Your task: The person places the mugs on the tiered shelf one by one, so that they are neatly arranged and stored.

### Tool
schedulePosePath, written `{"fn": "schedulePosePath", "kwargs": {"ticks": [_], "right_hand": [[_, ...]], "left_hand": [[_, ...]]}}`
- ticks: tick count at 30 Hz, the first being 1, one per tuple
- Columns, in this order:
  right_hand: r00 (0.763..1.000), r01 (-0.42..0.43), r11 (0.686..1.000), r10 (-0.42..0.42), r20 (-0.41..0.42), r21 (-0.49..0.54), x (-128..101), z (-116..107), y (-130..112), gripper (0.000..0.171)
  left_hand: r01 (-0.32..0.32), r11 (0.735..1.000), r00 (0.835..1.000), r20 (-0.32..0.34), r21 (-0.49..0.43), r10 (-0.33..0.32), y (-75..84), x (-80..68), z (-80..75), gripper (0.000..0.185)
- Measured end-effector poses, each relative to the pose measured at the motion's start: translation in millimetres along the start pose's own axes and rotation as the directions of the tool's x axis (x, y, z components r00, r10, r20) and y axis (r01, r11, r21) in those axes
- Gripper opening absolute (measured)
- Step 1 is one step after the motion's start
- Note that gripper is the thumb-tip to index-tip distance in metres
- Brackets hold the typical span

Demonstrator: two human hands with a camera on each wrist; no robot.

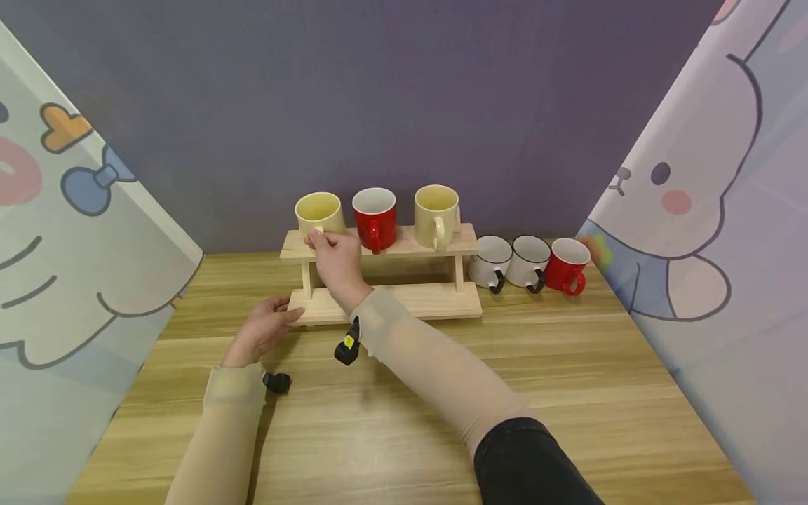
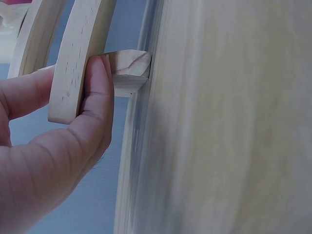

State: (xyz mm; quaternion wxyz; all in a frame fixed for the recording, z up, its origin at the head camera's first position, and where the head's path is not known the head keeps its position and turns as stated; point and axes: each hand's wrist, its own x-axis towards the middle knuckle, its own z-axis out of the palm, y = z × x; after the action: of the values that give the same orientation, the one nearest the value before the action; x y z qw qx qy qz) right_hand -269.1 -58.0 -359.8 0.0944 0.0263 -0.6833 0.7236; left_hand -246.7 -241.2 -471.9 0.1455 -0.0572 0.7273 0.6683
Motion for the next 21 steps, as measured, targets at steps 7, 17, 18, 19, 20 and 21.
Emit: {"fn": "schedulePosePath", "kwargs": {"ticks": [7, 17, 18, 19, 20, 21], "right_hand": [[1.000, -0.022, 0.997, 0.023, 0.002, -0.070, 4.8, 1.6, 1.2, 0.024], [0.994, -0.022, 0.998, 0.028, 0.105, -0.064, 9.6, 0.3, 0.1, 0.020], [0.994, -0.022, 0.997, 0.030, 0.108, -0.074, 10.0, -0.2, 0.0, 0.020], [0.993, -0.023, 0.996, 0.032, 0.111, -0.082, 10.3, -0.8, 0.2, 0.020], [0.993, -0.025, 0.995, 0.036, 0.112, -0.094, 10.2, -1.9, -0.2, 0.020], [0.993, -0.026, 0.994, 0.038, 0.110, -0.109, 10.0, -3.0, -0.6, 0.021]], "left_hand": [[0.002, 0.999, 1.000, -0.005, 0.036, -0.001, 0.8, -1.5, 0.3, 0.069], [0.008, 1.000, 1.000, 0.002, 0.022, -0.008, -0.5, 0.8, -1.0, 0.072], [0.008, 1.000, 1.000, 0.002, 0.021, -0.008, -0.6, 1.0, -1.3, 0.072], [0.006, 1.000, 1.000, 0.003, 0.025, -0.006, -0.8, 1.1, -1.6, 0.072], [0.004, 1.000, 1.000, 0.004, 0.024, -0.004, -0.8, 1.2, -1.6, 0.072], [0.002, 1.000, 1.000, 0.005, 0.025, -0.002, -1.0, 1.3, -1.7, 0.072]]}}
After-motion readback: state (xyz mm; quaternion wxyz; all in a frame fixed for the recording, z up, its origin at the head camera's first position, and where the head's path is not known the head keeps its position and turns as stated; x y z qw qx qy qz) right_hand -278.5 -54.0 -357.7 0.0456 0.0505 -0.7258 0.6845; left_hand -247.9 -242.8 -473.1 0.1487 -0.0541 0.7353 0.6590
